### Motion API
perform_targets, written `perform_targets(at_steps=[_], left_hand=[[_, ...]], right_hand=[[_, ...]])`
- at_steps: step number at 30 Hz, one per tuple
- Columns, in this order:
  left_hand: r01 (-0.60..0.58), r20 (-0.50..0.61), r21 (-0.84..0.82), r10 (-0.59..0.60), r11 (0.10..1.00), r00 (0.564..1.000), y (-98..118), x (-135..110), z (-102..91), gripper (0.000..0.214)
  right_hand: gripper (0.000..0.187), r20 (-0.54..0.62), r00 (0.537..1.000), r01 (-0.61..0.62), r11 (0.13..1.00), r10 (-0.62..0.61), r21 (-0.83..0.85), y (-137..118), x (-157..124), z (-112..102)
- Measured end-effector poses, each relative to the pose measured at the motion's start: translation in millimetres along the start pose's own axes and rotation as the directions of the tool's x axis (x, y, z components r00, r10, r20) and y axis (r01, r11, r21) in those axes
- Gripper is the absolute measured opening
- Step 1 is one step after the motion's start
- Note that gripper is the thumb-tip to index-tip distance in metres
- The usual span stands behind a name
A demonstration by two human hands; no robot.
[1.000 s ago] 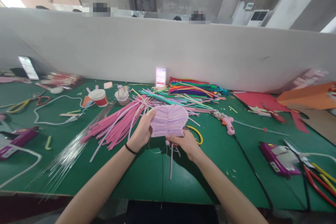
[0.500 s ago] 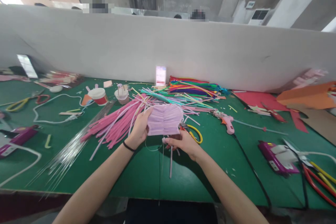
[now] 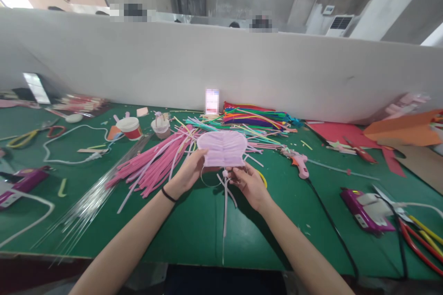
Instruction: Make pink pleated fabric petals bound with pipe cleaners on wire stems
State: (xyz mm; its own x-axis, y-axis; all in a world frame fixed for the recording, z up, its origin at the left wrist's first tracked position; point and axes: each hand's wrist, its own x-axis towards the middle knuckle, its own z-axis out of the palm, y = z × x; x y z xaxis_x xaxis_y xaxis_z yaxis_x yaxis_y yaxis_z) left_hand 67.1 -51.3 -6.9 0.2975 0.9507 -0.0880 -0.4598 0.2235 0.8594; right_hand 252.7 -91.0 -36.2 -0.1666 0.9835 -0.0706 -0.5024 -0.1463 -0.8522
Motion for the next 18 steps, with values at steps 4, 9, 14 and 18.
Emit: perform_targets(at_steps=[4,9,14,18], left_hand=[[0.06,0.139,0.193,-0.088,0.979,0.986,0,-3,-0.2,0.034],[0.036,0.173,0.394,-0.113,0.918,0.979,-7,-4,-0.5,0.037],[-0.055,0.182,0.514,-0.046,0.856,0.982,-16,-2,1.3,0.04],[-0.029,0.151,0.594,-0.076,0.804,0.986,-16,-4,6.3,0.032]], right_hand=[[0.032,-0.062,0.995,0.083,0.996,-0.081,0.029,0,3,-1],[0.05,-0.042,0.985,0.167,0.985,-0.166,0.034,0,5,0],[0.052,-0.075,0.987,0.147,0.989,-0.145,0.011,2,9,-4],[0.053,-0.074,0.981,0.175,0.984,-0.178,-0.042,3,10,-6]])
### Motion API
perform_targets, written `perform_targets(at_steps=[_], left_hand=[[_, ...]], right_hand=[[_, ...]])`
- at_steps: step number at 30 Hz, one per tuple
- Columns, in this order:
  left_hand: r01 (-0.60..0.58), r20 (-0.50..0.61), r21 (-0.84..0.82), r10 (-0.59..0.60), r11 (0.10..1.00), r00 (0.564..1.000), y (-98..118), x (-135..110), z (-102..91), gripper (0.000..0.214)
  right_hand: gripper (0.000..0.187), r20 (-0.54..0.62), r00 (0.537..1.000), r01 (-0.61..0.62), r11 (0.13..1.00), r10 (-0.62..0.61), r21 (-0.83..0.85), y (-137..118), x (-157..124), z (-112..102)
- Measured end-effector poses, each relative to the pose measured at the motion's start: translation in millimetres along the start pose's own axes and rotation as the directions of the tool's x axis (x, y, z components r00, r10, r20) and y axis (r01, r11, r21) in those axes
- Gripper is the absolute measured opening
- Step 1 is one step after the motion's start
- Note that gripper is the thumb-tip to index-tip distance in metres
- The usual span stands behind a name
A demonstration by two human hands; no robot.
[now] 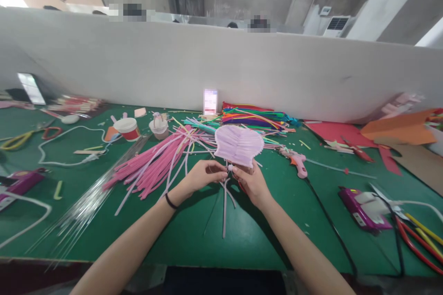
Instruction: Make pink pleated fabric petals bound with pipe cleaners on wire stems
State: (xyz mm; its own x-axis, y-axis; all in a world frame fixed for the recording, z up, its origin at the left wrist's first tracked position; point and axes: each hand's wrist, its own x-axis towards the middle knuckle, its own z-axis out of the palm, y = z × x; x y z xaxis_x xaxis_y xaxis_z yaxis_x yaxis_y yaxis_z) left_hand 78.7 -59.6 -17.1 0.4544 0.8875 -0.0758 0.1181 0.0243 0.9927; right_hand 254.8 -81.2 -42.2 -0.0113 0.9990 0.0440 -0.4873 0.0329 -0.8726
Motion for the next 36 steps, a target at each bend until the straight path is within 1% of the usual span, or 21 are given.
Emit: perform_targets(at_steps=[4,7,11,17,23,27,31,36], left_hand=[[-0.011,-0.03,0.027,0.012,1.0,0.999,3,-2,1.4,0.026],[-0.004,-0.031,0.006,0.004,1.0,1.0,2,-2,1.8,0.027],[0.017,-0.031,-0.045,-0.018,0.999,0.999,1,-2,3.3,0.028],[-0.019,-0.035,-0.102,0.016,0.995,0.999,6,-5,5.2,0.024],[-0.028,-0.058,-0.086,0.023,0.996,0.998,4,-3,6.0,0.023],[-0.049,-0.071,-0.044,0.046,0.998,0.996,1,-2,7.9,0.023],[-0.056,-0.086,-0.021,0.054,0.998,0.995,0,-2,9.7,0.024],[-0.068,-0.104,-0.025,0.065,0.997,0.992,0,-2,11.6,0.022]], right_hand=[[0.055,0.049,0.997,-0.056,0.995,0.06,-0.083,-1,-2,0],[0.057,0.039,0.996,-0.069,0.988,0.075,-0.14,-1,-3,-1],[0.057,0.032,0.997,-0.062,0.988,0.067,-0.14,-1,-2,0],[0.049,0.011,0.996,-0.086,0.983,0.089,-0.162,-3,-3,3],[0.039,-0.015,0.989,-0.149,0.965,0.149,-0.214,-1,0,-1],[0.039,-0.023,0.981,-0.192,0.967,0.19,-0.168,-1,1,-2],[0.038,-0.045,0.984,-0.177,0.972,0.172,-0.154,-1,0,0],[0.033,-0.046,0.992,-0.125,0.98,0.119,-0.157,2,0,2]])
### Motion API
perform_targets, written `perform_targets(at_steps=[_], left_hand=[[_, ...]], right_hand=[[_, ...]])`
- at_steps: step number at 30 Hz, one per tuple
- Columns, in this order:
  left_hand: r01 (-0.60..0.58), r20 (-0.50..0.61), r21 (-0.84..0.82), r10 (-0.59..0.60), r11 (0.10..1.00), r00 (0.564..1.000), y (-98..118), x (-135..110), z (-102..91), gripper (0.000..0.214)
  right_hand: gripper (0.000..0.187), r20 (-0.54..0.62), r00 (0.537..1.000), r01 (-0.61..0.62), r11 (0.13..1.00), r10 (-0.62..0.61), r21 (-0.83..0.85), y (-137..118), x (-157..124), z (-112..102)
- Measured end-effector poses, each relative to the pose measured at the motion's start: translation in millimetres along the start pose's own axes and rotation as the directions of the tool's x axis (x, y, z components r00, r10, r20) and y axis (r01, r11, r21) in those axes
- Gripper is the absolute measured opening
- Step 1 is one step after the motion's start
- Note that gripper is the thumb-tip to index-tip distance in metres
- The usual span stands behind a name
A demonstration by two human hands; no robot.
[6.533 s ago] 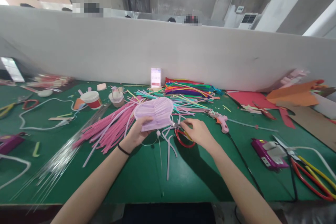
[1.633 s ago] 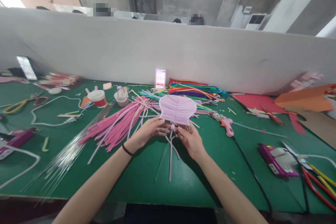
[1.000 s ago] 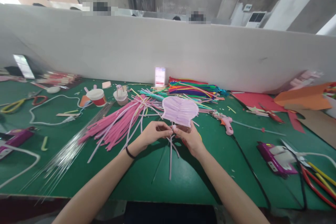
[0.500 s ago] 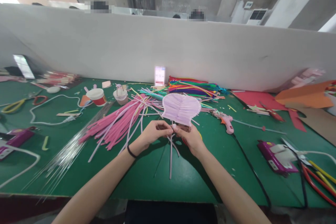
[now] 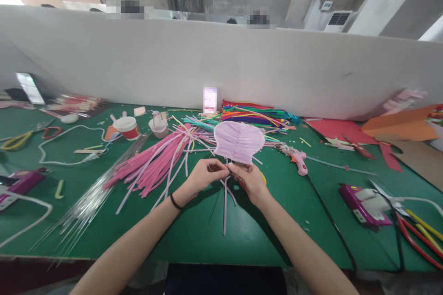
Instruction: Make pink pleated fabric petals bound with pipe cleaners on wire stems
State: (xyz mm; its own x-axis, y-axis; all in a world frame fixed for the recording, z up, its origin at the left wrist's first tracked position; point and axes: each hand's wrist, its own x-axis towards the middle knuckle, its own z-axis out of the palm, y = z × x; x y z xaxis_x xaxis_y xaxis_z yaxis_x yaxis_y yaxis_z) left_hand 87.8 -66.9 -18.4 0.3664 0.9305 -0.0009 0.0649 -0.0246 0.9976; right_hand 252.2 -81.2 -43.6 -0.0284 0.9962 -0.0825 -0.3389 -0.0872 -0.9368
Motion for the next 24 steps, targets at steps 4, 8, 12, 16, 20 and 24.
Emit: perform_targets(at_steps=[4,8,12,16,20,24], left_hand=[[0.021,0.002,-0.054,-0.021,0.998,1.0,1.3,-0.8,2.1,0.023],[0.013,0.016,-0.091,-0.012,0.996,1.0,3.5,-1.7,3.6,0.026],[-0.027,-0.023,-0.024,0.026,0.999,0.999,3.7,-0.7,1.3,0.024],[-0.051,-0.063,0.045,0.054,0.998,0.997,-1.9,3.2,-4.1,0.022],[-0.019,-0.079,0.002,0.019,1.0,0.997,-4.9,5.1,-5.0,0.027],[0.029,-0.064,-0.051,-0.032,0.998,0.997,-0.9,3.2,-1.9,0.035]], right_hand=[[0.032,-0.017,1.0,0.014,0.999,-0.014,0.029,2.5,0.7,1.4],[0.036,-0.043,0.999,0.033,0.999,-0.032,0.022,2.2,0.1,2.7],[0.035,0.001,0.999,0.052,0.994,-0.052,0.098,-1.8,0.1,2.7],[0.031,0.024,0.999,0.036,0.981,-0.042,0.193,-6.3,1.6,-0.6],[0.035,-0.036,0.997,0.069,0.982,-0.064,0.177,-5.9,2.4,-2.7],[0.037,-0.054,0.997,0.071,0.986,-0.063,0.153,-2.2,1.8,-0.6]])
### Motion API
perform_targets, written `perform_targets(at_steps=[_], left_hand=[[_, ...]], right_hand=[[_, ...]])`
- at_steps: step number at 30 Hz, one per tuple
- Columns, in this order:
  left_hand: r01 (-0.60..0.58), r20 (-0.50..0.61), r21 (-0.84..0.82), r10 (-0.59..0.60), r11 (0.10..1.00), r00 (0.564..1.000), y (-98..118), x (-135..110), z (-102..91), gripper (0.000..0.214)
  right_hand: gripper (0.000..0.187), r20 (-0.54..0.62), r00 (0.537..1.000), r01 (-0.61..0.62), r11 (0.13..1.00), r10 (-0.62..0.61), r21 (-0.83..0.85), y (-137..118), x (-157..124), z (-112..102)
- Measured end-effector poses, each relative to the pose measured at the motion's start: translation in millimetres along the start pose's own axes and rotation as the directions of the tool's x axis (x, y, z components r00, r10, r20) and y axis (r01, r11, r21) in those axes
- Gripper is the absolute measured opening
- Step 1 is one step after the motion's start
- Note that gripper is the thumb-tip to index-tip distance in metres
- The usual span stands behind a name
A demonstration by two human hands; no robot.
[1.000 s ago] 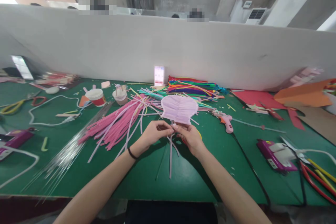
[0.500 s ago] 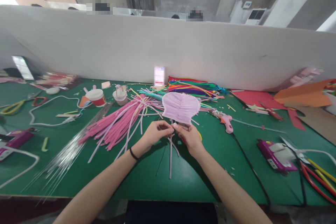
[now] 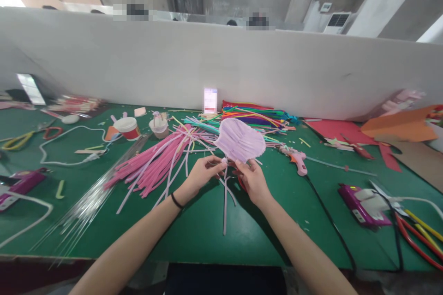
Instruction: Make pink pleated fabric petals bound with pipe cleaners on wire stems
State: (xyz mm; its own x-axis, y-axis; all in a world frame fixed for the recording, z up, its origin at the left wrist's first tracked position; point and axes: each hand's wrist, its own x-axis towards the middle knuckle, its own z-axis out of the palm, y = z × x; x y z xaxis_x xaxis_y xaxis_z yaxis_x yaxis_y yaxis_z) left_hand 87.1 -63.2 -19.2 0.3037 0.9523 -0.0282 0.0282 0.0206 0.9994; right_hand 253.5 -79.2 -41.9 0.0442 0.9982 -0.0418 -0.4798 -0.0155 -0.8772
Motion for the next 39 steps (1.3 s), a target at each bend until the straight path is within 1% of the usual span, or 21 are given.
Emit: perform_targets(at_steps=[5,8,10,12,16,24,28,32,35,39], left_hand=[[-0.042,0.022,0.016,0.042,0.999,0.999,2,-1,0.5,0.031],[-0.081,0.056,0.036,0.079,0.996,0.995,0,-2,1.2,0.03],[-0.083,0.089,0.046,0.079,0.995,0.993,0,-3,3.1,0.03],[-0.054,0.101,0.08,0.046,0.995,0.994,0,-5,5.4,0.031],[-0.006,0.065,0.155,-0.004,0.988,0.998,3,-8,9.2,0.032],[-0.018,0.062,0.143,0.009,0.99,0.998,8,-8,13.2,0.032],[-0.024,0.061,0.135,0.016,0.991,0.998,4,-8,13.7,0.031],[-0.025,0.084,0.156,0.012,0.987,0.996,0,-7,13.9,0.031],[-0.033,0.098,0.146,0.018,0.989,0.995,-1,-6,14.0,0.032],[-0.027,0.093,0.138,0.014,0.99,0.996,-2,-6,13.4,0.033]], right_hand=[[0.038,0.052,0.998,-0.024,1.0,0.024,-0.001,0,-1,1],[0.037,0.073,0.996,-0.05,0.999,0.049,0.011,-1,-3,3],[0.034,0.043,0.997,-0.065,0.997,0.064,0.034,-1,-4,4],[0.032,-0.003,0.997,-0.074,0.995,0.075,0.061,-1,-5,6],[0.035,-0.042,0.996,-0.077,0.992,0.081,0.096,-1,-6,8],[0.035,-0.109,0.989,-0.083,0.985,0.1,0.154,-4,-1,5],[0.03,-0.134,0.985,-0.077,0.976,0.106,0.204,-13,0,5],[0.024,-0.156,0.983,-0.061,0.967,0.102,0.248,-21,-1,6],[0.021,-0.161,0.981,-0.064,0.96,0.111,0.274,-21,0,6],[0.021,-0.152,0.977,-0.095,0.945,0.148,0.314,-20,2,3]])
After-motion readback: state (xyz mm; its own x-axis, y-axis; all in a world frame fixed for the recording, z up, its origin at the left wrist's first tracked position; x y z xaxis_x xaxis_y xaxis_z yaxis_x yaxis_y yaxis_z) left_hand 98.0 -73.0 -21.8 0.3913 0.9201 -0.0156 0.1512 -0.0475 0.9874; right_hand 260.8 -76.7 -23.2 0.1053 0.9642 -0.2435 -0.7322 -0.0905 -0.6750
